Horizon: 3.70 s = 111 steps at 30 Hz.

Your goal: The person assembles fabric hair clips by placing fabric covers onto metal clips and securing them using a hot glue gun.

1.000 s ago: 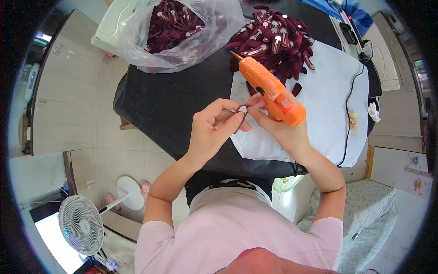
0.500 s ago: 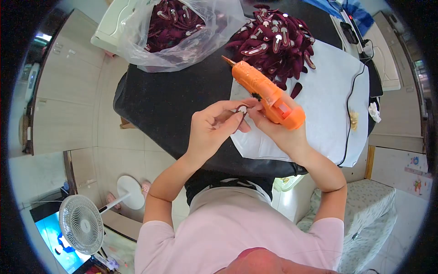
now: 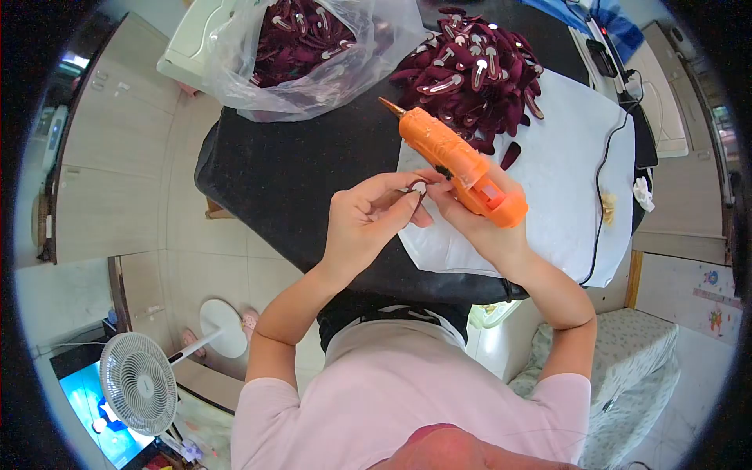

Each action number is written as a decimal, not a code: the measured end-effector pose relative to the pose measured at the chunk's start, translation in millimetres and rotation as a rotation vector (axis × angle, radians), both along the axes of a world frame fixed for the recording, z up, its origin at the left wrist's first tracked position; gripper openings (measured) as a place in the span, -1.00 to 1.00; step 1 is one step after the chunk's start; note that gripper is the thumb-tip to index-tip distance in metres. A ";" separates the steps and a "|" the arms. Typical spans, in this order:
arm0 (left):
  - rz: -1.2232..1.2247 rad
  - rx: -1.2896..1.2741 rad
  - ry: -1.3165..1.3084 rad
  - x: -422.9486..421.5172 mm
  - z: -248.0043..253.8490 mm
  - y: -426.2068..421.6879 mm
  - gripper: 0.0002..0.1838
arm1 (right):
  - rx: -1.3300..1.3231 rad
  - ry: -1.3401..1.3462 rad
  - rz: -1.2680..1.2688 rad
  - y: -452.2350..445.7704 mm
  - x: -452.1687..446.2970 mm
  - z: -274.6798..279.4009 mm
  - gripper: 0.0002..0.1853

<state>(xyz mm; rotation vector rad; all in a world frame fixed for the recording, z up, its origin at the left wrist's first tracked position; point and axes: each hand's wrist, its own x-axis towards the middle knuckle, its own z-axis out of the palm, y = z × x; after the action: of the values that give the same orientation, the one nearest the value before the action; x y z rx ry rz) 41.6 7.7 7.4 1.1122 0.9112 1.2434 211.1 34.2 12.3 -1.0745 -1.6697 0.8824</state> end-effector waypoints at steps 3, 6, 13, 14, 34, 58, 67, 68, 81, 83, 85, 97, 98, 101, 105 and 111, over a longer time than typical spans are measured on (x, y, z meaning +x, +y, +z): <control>-0.019 -0.029 0.009 -3.0 -0.3 0.3 -0.77 | 0.033 0.009 0.001 0.7 -0.2 -2.3 -0.78; -0.012 0.004 -0.024 -1.1 1.5 1.0 -0.78 | 0.000 0.045 0.005 0.1 -2.2 0.9 -0.77; -0.009 -0.041 -0.040 -1.9 -1.0 0.7 -0.78 | 0.044 -0.053 -0.003 -0.5 -0.6 0.9 -0.77; -0.009 -0.063 -0.049 -2.3 -0.7 0.9 -0.78 | 0.068 -0.061 0.003 -0.1 -0.1 1.1 -0.77; -0.046 -0.164 -0.115 -6.1 1.8 3.4 -0.77 | -0.011 -0.061 0.007 3.0 0.2 1.8 -0.79; -0.075 -0.051 -0.047 -5.7 -5.2 0.5 -0.74 | -0.154 0.075 0.029 0.2 -2.7 2.9 -0.74; -0.060 -0.026 -0.023 -4.5 -3.2 0.5 -0.75 | -0.160 0.061 0.008 -1.8 -1.6 2.1 -0.75; -0.063 -0.026 -0.031 -5.0 -3.6 0.7 -0.75 | -0.161 0.075 0.014 -1.6 -2.4 2.8 -0.75; -0.065 -0.036 -0.037 -4.8 -4.4 0.2 -0.74 | -0.218 0.191 0.048 -1.8 -5.2 3.1 -0.76; -0.069 -0.050 -0.038 -5.8 -3.7 -0.2 -0.78 | -0.209 0.160 0.037 -2.8 -5.3 5.4 -0.76; -0.068 -0.052 -0.030 -6.2 -3.7 -0.4 -0.78 | -0.139 0.128 0.030 -2.7 -4.1 1.1 -0.76; -0.047 -0.055 0.019 -5.2 -6.7 -0.5 -0.74 | -0.199 0.103 0.027 -2.4 -4.4 3.0 -0.77; -0.045 -0.058 0.007 -4.3 -4.2 -0.6 -0.74 | -0.186 0.081 0.020 -2.4 -4.1 2.4 -0.76; -0.044 -0.069 -0.020 -3.1 -2.6 -0.5 -0.74 | -0.163 0.099 0.020 -1.9 -3.2 0.2 -0.75; -0.045 -0.075 -0.033 -4.4 -5.3 0.0 -0.74 | -0.202 0.216 0.061 -1.9 -6.7 5.8 -0.76; -0.060 -0.102 -0.060 -6.1 -4.7 0.7 -0.74 | -0.184 0.117 0.029 -3.0 -5.1 4.8 -0.76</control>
<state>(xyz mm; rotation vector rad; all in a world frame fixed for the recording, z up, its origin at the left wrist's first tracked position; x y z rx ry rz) 35.6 8.5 2.7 1.0094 0.8804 1.1626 206.0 31.1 17.1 -1.1013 -1.5332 1.1143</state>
